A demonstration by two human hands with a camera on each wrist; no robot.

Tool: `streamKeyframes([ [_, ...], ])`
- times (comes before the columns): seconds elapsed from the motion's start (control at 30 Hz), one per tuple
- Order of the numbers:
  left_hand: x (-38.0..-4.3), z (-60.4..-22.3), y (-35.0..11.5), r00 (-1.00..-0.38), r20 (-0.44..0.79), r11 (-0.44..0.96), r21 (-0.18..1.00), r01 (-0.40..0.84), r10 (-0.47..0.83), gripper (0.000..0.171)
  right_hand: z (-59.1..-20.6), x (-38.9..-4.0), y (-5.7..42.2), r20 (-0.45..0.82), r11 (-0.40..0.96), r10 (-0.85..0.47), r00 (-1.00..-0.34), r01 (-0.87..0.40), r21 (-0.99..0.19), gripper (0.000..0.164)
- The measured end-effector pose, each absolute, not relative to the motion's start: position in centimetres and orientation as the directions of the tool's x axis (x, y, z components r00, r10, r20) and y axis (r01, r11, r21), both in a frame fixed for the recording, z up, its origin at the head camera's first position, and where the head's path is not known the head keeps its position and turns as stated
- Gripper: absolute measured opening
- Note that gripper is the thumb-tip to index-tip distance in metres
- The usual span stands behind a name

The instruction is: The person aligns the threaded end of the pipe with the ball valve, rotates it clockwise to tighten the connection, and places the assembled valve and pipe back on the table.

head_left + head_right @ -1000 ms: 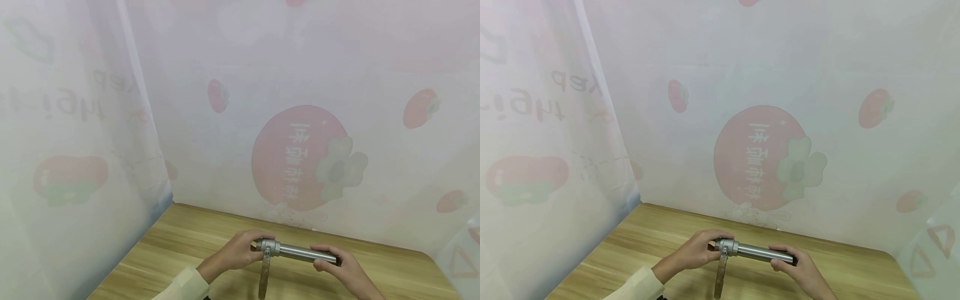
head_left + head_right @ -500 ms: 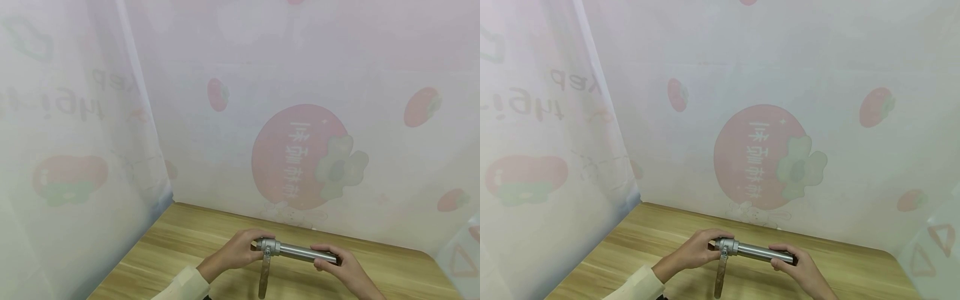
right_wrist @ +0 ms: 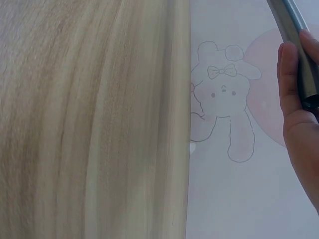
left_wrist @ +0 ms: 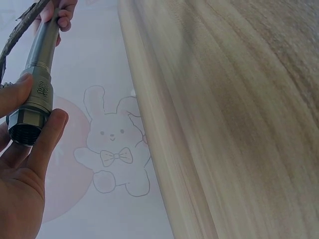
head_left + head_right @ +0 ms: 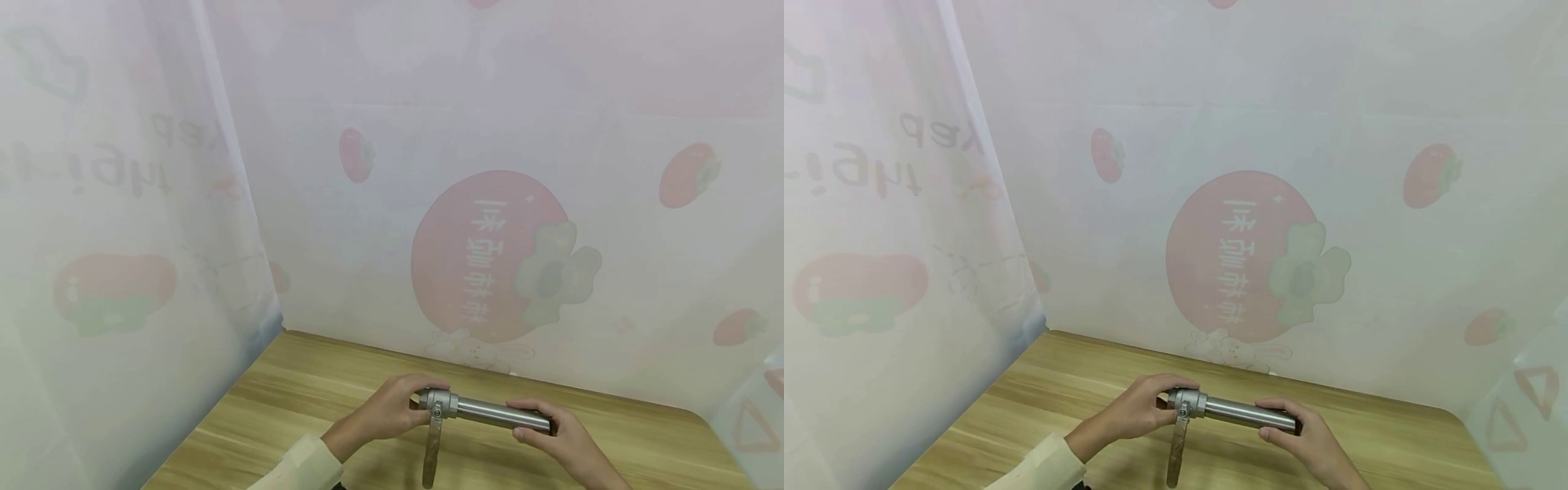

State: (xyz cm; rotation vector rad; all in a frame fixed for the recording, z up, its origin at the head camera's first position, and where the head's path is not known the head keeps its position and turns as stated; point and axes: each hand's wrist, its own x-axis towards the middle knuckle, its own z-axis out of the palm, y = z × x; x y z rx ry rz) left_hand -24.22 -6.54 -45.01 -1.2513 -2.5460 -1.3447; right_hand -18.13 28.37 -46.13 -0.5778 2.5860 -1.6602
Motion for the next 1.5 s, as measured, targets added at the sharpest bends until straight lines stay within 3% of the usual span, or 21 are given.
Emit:
streamKeyframes([
  [0.83,-24.52,-45.28,-6.53,-0.692,0.324,0.324,0.704,0.632,0.645,0.051,-45.91,-18.25,28.56,0.140,0.360,-0.318,-0.938,-0.255,-0.897,0.043],
  [1.5,-24.35,-45.26,-6.51,-0.687,0.335,0.323,0.696,0.642,0.645,0.052,-46.25,-18.32,28.54,0.191,0.317,-0.355,-0.915,-0.310,-0.896,0.044],
])
